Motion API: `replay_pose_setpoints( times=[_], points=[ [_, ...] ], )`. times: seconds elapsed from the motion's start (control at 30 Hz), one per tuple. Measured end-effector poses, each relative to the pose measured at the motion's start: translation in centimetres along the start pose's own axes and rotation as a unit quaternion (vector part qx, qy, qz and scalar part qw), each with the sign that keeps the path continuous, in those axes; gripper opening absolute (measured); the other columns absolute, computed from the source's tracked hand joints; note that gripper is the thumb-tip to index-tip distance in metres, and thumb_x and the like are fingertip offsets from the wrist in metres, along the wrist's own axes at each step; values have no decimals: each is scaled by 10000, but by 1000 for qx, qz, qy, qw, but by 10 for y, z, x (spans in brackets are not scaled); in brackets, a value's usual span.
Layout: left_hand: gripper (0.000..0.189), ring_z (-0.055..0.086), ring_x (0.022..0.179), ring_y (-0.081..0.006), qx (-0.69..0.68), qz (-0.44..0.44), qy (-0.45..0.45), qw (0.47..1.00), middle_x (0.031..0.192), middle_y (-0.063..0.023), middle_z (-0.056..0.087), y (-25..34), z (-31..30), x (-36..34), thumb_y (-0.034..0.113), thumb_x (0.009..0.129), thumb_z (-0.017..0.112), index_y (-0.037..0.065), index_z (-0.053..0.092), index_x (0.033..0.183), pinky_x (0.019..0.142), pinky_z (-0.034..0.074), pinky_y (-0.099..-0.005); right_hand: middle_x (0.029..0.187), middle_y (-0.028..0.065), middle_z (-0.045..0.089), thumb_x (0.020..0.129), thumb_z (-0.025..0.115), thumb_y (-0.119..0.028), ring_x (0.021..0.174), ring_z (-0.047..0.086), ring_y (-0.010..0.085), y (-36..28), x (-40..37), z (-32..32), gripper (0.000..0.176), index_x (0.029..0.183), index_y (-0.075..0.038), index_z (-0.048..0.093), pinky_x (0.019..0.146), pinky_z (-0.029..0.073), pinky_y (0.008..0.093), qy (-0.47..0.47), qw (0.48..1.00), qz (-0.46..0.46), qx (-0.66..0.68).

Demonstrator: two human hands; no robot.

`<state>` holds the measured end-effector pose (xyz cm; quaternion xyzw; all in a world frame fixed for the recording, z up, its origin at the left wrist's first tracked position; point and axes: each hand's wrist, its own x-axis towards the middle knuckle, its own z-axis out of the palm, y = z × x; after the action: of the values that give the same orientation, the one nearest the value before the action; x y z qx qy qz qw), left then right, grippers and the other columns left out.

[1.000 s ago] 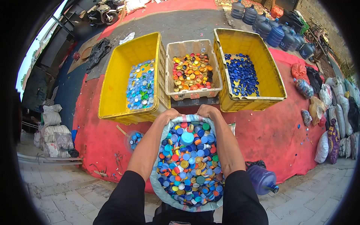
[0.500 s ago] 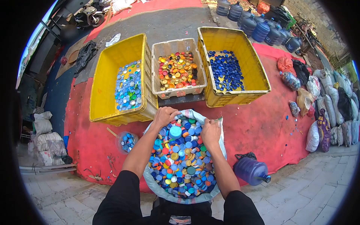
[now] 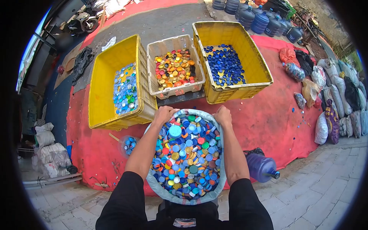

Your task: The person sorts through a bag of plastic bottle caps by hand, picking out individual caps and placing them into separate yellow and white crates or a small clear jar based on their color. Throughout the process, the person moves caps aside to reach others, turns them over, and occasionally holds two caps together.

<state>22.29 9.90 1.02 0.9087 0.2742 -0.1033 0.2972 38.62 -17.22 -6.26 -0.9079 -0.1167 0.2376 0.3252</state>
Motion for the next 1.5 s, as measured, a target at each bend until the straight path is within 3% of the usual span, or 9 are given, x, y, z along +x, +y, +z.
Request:
replay_pose_setpoints(
  times=[0.1, 0.37, 0.57, 0.7, 0.93, 1.07, 1.17, 1.3, 1.5],
  points=[
    [423, 612, 917, -326, 130, 26, 131, 982, 902, -136, 682, 0, 15, 2, 500, 798, 654, 98, 714, 917, 814, 434, -486, 976, 187, 582, 828, 660, -234, 905, 593, 402, -58, -66, -29, 240, 957, -44, 589, 762, 479, 488, 199, 977, -51, -59],
    [139, 607, 907, -292, 231, 80, 234, 941, 930, -111, 603, 41, 22, 5, 156, 843, 604, 85, 620, 962, 761, 441, -396, 957, 256, 613, 823, 640, -188, 912, 611, 410, -38, -194, -33, 319, 1071, 9, 605, 786, 484, 484, 173, 981, 43, -76],
    [295, 561, 1097, -293, -17, 411, -24, 911, 1095, -97, 660, 140, 45, -36, 275, 869, 602, 110, 658, 1107, 932, 415, -417, 815, 229, 665, 873, 586, -167, 783, 661, 345, -4, -178, -41, 249, 1005, 31, 662, 692, 473, 439, 126, 980, 80, 134],
    [326, 553, 1123, -283, 7, 402, -61, 914, 1068, -79, 668, 159, 94, -37, 385, 904, 530, 151, 686, 1068, 1029, 297, -526, 837, 65, 650, 927, 548, -143, 677, 580, 148, 49, -152, -35, 245, 1018, 63, 646, 631, 475, 352, -8, 903, 143, 406],
    [348, 544, 1092, -300, 219, 190, -160, 944, 1075, -88, 670, 199, 115, -32, 424, 851, 577, 155, 718, 1021, 931, 318, -468, 794, 81, 634, 938, 497, -110, 620, 587, 151, 101, -128, -20, 197, 987, 36, 621, 554, 501, 312, -166, 716, 235, 636],
    [275, 524, 1115, -250, 299, 172, -50, 937, 1085, -74, 666, 213, 132, -36, 300, 843, 580, 83, 718, 940, 920, 308, -443, 854, 194, 653, 889, 574, -159, 803, 643, 317, 69, -143, -23, 293, 1096, 46, 547, 754, 501, 421, 213, 956, 184, 82],
    [205, 574, 1058, -260, 271, 324, 139, 896, 959, -83, 678, 210, 138, -33, 260, 836, 600, 83, 704, 826, 898, 356, -450, 901, 220, 663, 877, 609, -232, 873, 648, 325, 95, -165, -23, 364, 1106, 42, 535, 787, 484, 396, 278, 939, 167, 110],
    [315, 635, 810, -296, 66, 506, -114, 853, 773, -126, 673, 223, 125, -70, 368, 831, 612, 71, 713, 811, 849, 419, -463, 880, 150, 666, 837, 673, -321, 835, 640, 217, 79, -265, -35, 449, 1066, 46, 550, 728, 491, 328, 197, 907, 262, 263],
    [313, 530, 1176, -266, 162, 603, -265, 735, 1079, -32, 675, 213, 136, -153, 432, 871, 555, 194, 739, 958, 1076, 261, -536, 920, 131, 653, 745, 782, -256, 833, 631, 205, 20, -387, 10, 516, 1087, 52, 549, 761, 501, 324, 200, 898, 285, 268]
  ],
)
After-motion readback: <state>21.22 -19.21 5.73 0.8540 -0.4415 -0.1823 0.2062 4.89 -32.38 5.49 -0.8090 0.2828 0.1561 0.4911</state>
